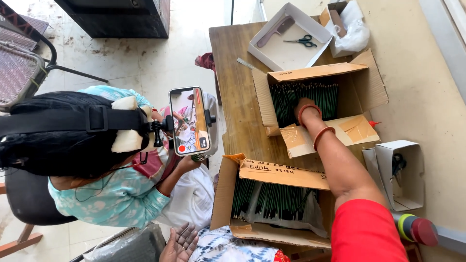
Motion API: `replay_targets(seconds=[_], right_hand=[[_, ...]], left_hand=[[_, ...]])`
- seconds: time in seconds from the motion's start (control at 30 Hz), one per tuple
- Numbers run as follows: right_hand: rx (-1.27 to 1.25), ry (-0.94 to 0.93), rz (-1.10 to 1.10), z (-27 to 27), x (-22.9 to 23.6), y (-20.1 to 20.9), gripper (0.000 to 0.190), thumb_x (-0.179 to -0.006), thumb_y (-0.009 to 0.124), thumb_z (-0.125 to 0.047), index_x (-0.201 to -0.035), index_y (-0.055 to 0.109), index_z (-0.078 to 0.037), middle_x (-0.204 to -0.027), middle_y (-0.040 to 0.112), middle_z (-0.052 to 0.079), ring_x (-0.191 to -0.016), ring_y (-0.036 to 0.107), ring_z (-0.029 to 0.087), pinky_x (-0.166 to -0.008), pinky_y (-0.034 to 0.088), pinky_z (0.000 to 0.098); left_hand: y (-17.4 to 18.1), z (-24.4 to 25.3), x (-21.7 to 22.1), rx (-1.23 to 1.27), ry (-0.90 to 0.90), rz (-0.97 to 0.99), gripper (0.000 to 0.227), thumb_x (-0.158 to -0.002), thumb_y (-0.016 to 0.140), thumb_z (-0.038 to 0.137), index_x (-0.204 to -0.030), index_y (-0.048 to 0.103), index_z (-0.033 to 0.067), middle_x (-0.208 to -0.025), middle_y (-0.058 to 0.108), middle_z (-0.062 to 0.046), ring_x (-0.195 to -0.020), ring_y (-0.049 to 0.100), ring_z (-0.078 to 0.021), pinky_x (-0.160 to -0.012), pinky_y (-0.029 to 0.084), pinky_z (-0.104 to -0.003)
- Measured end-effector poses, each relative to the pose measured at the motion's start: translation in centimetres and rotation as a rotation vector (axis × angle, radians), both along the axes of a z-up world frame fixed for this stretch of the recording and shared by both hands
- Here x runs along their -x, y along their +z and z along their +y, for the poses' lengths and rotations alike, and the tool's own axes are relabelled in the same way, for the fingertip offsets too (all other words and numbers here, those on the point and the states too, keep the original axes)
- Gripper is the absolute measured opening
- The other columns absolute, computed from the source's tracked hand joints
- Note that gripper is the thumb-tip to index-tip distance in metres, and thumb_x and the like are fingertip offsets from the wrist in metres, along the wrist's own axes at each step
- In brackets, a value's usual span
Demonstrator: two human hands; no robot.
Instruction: Bundle green pencils and pack them into cardboard boxes.
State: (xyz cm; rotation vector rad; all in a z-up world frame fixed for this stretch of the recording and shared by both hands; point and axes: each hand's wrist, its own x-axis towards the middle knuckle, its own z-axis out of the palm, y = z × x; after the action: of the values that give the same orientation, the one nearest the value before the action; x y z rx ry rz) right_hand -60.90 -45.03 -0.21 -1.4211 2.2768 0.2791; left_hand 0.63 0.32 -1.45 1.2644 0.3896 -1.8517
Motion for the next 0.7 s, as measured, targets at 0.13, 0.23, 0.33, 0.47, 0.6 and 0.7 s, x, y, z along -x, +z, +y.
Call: replay_targets(seconds=[0.13,0.23,0.33,0.47,0.6,0.7], right_hand=[[0.176,-0.003,-0.126,0.3,2.9,2.5,0.040,-0.089,0.070,-0.010,-0.129,0.070,-0.011,-0.119,0.072,0.020,-0.105,0.071,0.041,-0.087,0.060,0.0462],[0.288,-0.411,-0.722,1.0,0.8,7.1,0.031,-0.094,0.058,-0.006,-0.123,0.070,-0.005,-0.111,0.075,0.014,-0.091,0.075,0.035,-0.074,0.065,0.0466],[0.168,-0.434,-0.648,0.7,-0.9,9.3,0.026,-0.097,0.063,-0.011,-0.122,0.071,-0.007,-0.100,0.075,0.016,-0.080,0.074,0.029,-0.070,0.063,0.0404],[0.141,-0.026,-0.163,-2.4,3.1,1.8,0.023,-0.102,0.062,-0.018,-0.118,0.074,-0.006,-0.097,0.076,0.014,-0.076,0.073,0.029,-0.067,0.059,0.0394],[0.175,-0.210,-0.468,1.5,-5.7,15.7,0.044,-0.091,0.081,-0.038,-0.119,0.073,-0.006,-0.097,0.076,0.017,-0.078,0.068,0.037,-0.066,0.055,0.0439],[0.062,-0.106,-0.323,1.3,-3.9,13.2,0.047,-0.087,0.083,-0.039,-0.116,0.073,-0.005,-0.100,0.078,0.017,-0.080,0.075,0.036,-0.073,0.060,0.0435]], left_hand=[[0.7,-0.3,0.1,0.026,-0.045,-0.012,0.069,-0.098,0.043,0.057,-0.141,0.049,0.0031,-0.135,0.060,-0.017,-0.122,0.060,-0.0320,-0.105,0.050,-0.048],[0.2,-0.4,0.2,0.009,-0.030,-0.005,0.070,-0.098,0.043,0.058,-0.141,0.049,0.0028,-0.136,0.060,-0.016,-0.122,0.060,-0.0313,-0.105,0.050,-0.049],[-0.8,-0.5,0.1,-0.021,-0.024,-0.017,0.070,-0.098,0.041,0.059,-0.141,0.049,0.0044,-0.137,0.059,-0.016,-0.122,0.059,-0.0310,-0.105,0.049,-0.050],[-1.6,-0.5,-0.2,-0.063,-0.004,-0.010,0.069,-0.099,0.040,0.059,-0.143,0.048,0.0055,-0.138,0.058,-0.014,-0.123,0.057,-0.0306,-0.106,0.048,-0.051],[-1.9,-0.2,-0.3,-0.072,0.019,-0.029,0.071,-0.099,0.039,0.060,-0.143,0.048,0.0049,-0.140,0.058,-0.014,-0.124,0.057,-0.0305,-0.106,0.047,-0.051],[-2.2,-0.4,-0.5,-0.095,0.007,-0.031,0.071,-0.099,0.038,0.061,-0.143,0.049,0.0055,-0.140,0.058,-0.014,-0.125,0.057,-0.0306,-0.107,0.047,-0.051]])
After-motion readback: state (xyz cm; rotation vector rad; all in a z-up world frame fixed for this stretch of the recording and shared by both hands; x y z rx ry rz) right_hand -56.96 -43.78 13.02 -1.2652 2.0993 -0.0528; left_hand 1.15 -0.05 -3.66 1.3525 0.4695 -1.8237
